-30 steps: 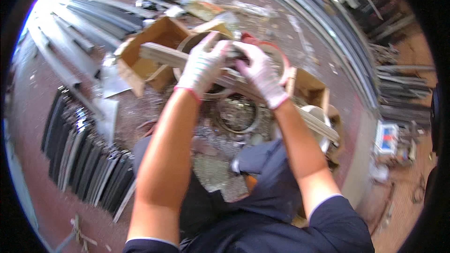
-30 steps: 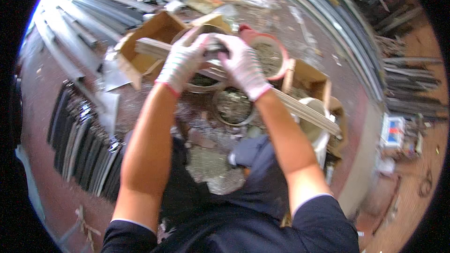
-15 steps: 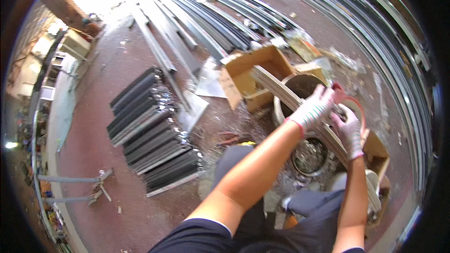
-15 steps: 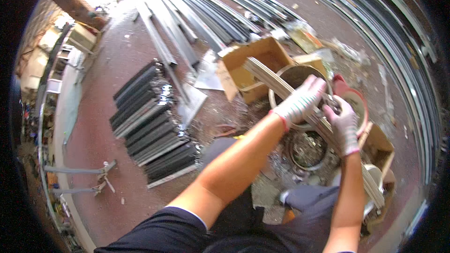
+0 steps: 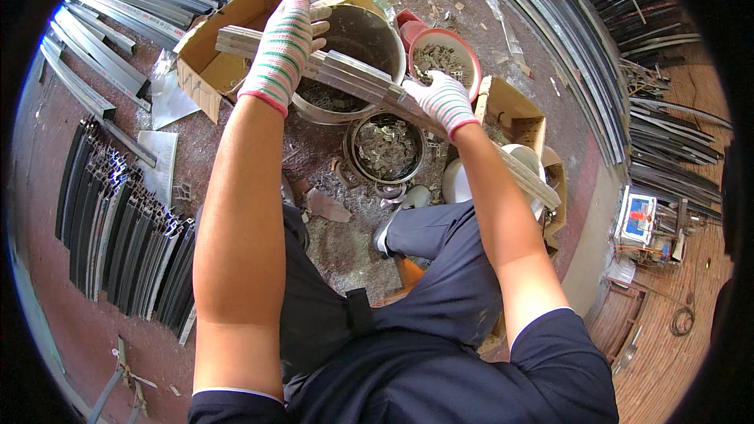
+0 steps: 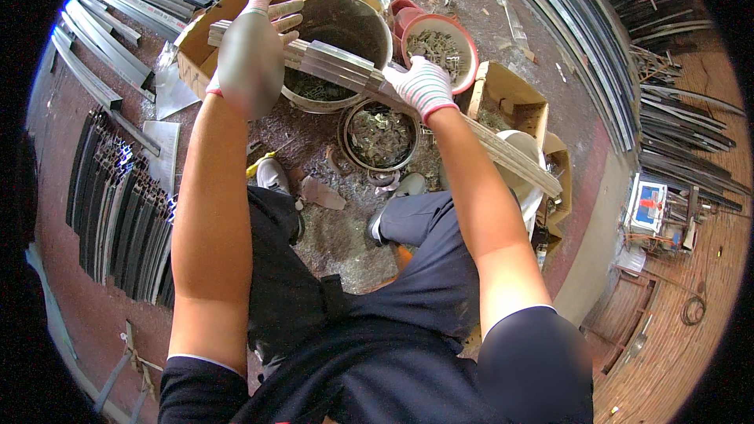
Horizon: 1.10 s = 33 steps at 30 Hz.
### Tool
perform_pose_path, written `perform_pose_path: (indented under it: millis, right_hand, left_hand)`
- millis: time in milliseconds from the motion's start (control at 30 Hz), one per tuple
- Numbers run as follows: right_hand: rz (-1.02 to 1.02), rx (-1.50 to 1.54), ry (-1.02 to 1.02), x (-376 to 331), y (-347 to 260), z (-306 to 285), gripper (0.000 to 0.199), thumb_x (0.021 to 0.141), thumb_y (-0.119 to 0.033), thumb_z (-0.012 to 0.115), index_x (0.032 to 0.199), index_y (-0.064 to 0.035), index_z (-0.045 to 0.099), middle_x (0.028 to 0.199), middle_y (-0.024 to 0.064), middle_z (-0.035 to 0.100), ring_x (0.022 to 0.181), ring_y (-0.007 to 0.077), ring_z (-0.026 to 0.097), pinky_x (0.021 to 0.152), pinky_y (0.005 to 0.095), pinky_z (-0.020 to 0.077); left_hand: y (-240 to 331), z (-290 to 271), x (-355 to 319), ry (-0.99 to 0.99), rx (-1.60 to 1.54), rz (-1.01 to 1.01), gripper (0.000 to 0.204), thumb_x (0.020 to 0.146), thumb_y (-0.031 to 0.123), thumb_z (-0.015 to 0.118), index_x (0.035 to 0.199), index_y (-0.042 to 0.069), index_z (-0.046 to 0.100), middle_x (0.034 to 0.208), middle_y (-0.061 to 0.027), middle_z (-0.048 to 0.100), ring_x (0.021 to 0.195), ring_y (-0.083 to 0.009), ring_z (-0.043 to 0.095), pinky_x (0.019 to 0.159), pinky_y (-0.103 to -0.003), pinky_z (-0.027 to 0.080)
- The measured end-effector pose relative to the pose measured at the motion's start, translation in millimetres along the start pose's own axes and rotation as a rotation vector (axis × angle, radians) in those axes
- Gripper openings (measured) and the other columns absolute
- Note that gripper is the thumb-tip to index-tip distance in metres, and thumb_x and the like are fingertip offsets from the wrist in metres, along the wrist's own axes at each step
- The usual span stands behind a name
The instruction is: The person sits on the floor and assembles metal profiles by inserting small metal brackets and fasteners into the grooves of the profiles. The person repeatedly picks brackets from a nearby box and secures them onto the metal pieces.
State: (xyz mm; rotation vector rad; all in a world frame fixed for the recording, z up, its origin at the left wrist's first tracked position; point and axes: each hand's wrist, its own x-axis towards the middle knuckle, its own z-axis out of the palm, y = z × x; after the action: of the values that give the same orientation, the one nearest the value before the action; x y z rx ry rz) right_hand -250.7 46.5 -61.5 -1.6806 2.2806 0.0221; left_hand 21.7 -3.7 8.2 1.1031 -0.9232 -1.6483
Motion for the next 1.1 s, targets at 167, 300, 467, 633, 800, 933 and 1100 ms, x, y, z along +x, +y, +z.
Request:
perform_pose_path:
  millis: [167,300,467,633,800,933,1100]
  right_hand:
    - [-0.008,0.233,-0.126,12.4,3.3,19.8,0.082,0.082,-0.059,0.067,0.132,0.0044,0.06,0.115,0.0253,0.07,0.109,0.035,0.068,0.1,0.041,0.0494]
    - [-0.001,0.161,-0.169,13.1,7.1,17.1,0.071,0.082,-0.051,0.069,0.13,0.0007,0.062,0.114,0.0224,0.071,0.109,0.0332,0.068,0.098,0.0413,0.0505]
    - [-0.062,0.031,-0.326,5.8,-1.3,15.0,0.059,0.084,-0.049,0.068,0.125,-0.0064,0.066,0.122,0.0204,0.068,0.113,0.0355,0.065,0.099,0.0427,0.0496]
    - [-0.167,0.027,-0.032,-2.2,-8.7,36.1,0.034,0.086,-0.03,0.064,0.114,-0.0115,0.07,0.109,0.0174,0.072,0.103,0.0371,0.067,0.093,0.044,0.0518]
    - [-0.223,0.199,0.044,-2.3,-16.0,48.2,0.036,0.087,-0.018,0.06,0.121,-0.0075,0.067,0.11,0.0211,0.071,0.103,0.0381,0.067,0.093,0.044,0.0528]
    - [-0.26,0.451,0.041,-0.5,-25.1,62.9,0.043,0.089,-0.011,0.054,0.131,-0.0055,0.061,0.115,0.0246,0.069,0.108,0.0401,0.066,0.096,0.0446,0.0516]
    - [-0.231,0.601,-0.067,4.0,-29.4,72.3,0.048,0.088,-0.011,0.059,0.136,-0.0054,0.056,0.117,0.0241,0.069,0.108,0.0382,0.067,0.096,0.0416,0.051]
  left_hand:
    - [-1.6,-2.9,7.3,0.006,0.004,0.004,0.096,0.095,0.079,0.028,0.148,0.002,0.047,0.151,-0.0234,0.046,0.141,-0.0364,0.042,0.121,-0.048,0.023]
    - [2.2,-5.2,10.1,0.077,-0.112,-0.025,0.089,0.097,0.073,0.038,0.152,0.003,0.038,0.146,-0.0217,0.052,0.135,-0.034,0.049,0.116,-0.045,0.032]
    - [0.2,-9.5,11.6,0.072,-0.059,0.088,0.096,0.099,0.068,0.038,0.153,-0.009,0.023,0.148,-0.0311,0.044,0.133,-0.0393,0.052,0.111,-0.047,0.045]
    - [-19.2,-17.9,19.3,0.16,0.198,0.045,0.066,0.098,0.064,0.049,0.129,0.007,0.062,0.118,-0.0135,0.068,0.099,-0.0237,0.067,0.09,-0.036,0.05]
    - [-21.9,-25.9,34.2,0.214,0.326,-0.035,0.054,0.099,0.049,0.045,0.118,0.004,0.067,0.098,-0.0099,0.071,0.088,-0.0203,0.062,0.087,-0.038,0.048]
    - [-14.0,-26.3,27.7,0.248,0.202,-0.029,0.053,0.101,0.05,0.045,0.126,0.006,0.06,0.107,-0.0125,0.07,0.092,-0.0209,0.065,0.079,-0.033,0.055]
    - [-1.2,-22.2,18.8,0.253,0.269,-0.094,0.059,0.105,0.053,0.04,0.144,0.009,0.049,0.126,-0.0123,0.068,0.114,-0.025,0.067,0.085,-0.032,0.059]
